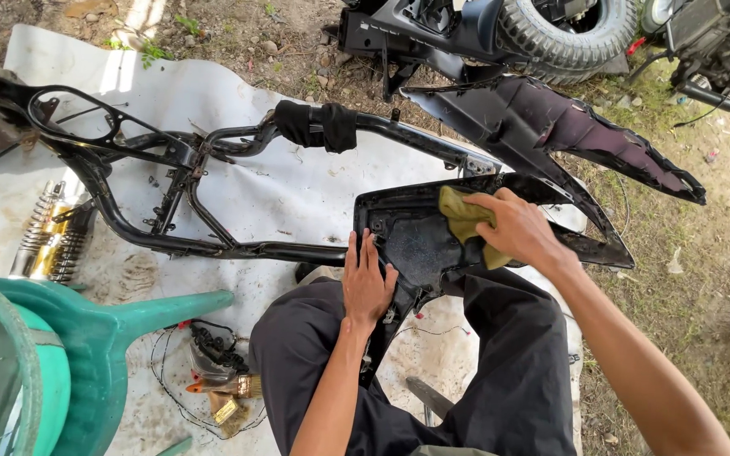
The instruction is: The person wipes a black motorcycle fender with a cloth while sitting on a chair. They clean both the exterior and interior surfaces of the part, turning it over to reach different areas.
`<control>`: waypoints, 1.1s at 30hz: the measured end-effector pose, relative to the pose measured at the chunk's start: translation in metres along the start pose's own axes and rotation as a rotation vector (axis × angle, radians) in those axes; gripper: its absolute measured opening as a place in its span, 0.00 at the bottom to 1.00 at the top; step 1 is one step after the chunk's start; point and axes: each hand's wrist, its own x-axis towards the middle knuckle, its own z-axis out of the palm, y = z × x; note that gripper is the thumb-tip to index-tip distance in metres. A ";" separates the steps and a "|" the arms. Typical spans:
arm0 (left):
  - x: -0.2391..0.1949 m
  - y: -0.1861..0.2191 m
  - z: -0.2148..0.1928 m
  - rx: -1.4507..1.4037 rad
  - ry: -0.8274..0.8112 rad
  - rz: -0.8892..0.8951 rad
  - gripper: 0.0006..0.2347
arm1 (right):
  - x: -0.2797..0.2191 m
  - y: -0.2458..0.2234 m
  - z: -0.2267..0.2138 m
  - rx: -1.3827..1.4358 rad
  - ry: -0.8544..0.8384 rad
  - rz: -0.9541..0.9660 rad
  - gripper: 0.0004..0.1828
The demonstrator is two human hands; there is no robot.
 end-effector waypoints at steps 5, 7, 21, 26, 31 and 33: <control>0.000 0.002 -0.003 0.007 0.025 0.021 0.27 | 0.035 -0.046 0.037 -0.001 0.116 -0.106 0.30; 0.000 0.003 -0.004 0.012 0.029 0.033 0.27 | 0.057 -0.059 0.065 -0.087 0.103 -0.129 0.28; 0.001 -0.002 0.004 0.027 -0.055 -0.024 0.28 | 0.111 -0.069 0.108 -0.150 -0.128 -0.098 0.29; 0.003 0.000 -0.003 -0.014 -0.056 -0.035 0.29 | 0.096 -0.047 0.088 -0.246 -0.165 -0.021 0.23; 0.001 0.000 -0.001 -0.025 -0.035 -0.042 0.29 | 0.085 -0.006 0.081 -0.352 -0.160 0.038 0.19; 0.003 -0.001 -0.002 -0.040 -0.012 -0.019 0.29 | 0.083 -0.001 0.083 -0.348 -0.156 0.056 0.22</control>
